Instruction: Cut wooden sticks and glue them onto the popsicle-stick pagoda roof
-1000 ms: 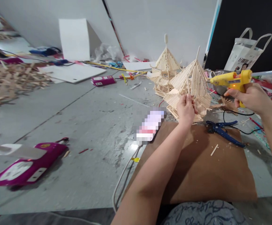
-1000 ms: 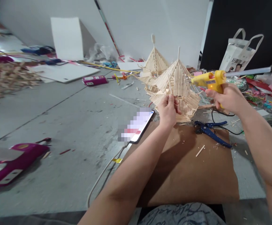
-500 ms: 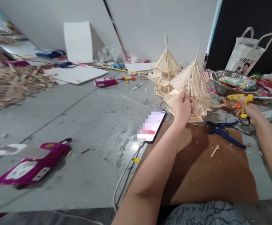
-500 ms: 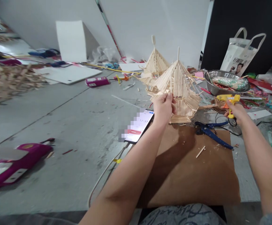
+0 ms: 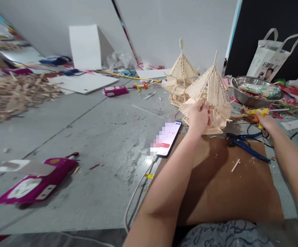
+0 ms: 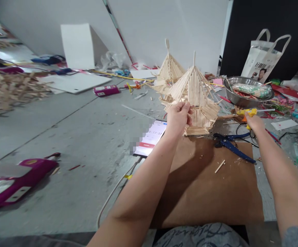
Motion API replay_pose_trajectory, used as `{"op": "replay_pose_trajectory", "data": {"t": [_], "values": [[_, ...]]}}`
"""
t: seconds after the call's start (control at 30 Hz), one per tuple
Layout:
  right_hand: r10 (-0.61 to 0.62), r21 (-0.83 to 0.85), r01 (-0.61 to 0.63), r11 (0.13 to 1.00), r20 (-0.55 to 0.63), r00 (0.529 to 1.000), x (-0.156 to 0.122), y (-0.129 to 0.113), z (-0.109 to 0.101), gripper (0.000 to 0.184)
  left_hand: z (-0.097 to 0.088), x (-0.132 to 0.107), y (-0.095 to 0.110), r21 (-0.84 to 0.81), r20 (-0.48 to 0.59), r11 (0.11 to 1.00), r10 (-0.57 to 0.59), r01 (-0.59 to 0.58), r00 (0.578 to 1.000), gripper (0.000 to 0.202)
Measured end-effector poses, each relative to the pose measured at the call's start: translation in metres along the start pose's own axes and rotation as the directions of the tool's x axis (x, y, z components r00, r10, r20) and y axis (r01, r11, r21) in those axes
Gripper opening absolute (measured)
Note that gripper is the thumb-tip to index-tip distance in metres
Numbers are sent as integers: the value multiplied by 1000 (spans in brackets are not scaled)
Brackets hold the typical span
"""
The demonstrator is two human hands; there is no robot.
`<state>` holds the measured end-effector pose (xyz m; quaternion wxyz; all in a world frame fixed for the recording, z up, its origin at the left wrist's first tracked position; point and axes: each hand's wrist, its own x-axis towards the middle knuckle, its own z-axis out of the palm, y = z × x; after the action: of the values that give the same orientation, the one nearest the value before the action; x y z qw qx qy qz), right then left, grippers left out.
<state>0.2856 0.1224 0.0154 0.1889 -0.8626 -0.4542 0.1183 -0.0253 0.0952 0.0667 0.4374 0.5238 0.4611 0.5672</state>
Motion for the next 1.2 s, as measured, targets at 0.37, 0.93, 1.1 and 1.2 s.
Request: {"op": "replay_pose_trajectory", "data": {"t": [0.37, 0.93, 1.1, 1.2], "values": [[86, -280, -75, 957, 27, 996, 1, 13, -7, 64, 0, -3, 14, -136, 8, 977, -165, 165, 986, 24], [-252, -227, 196, 954, -252, 934, -46, -57, -44, 36, -2, -2, 16, -191, 38, 966, -167, 171, 985, 26], [-487, -188, 449, 873, -312, 816, -75, -93, -48, 35, -2, -2, 12, -145, 22, 979, -140, 142, 990, 25], [-553, -142, 539, 830, -328, 766, -89, -110, -51, 30, -2, -1, 11, -134, 27, 983, -123, 126, 992, 26]]}}
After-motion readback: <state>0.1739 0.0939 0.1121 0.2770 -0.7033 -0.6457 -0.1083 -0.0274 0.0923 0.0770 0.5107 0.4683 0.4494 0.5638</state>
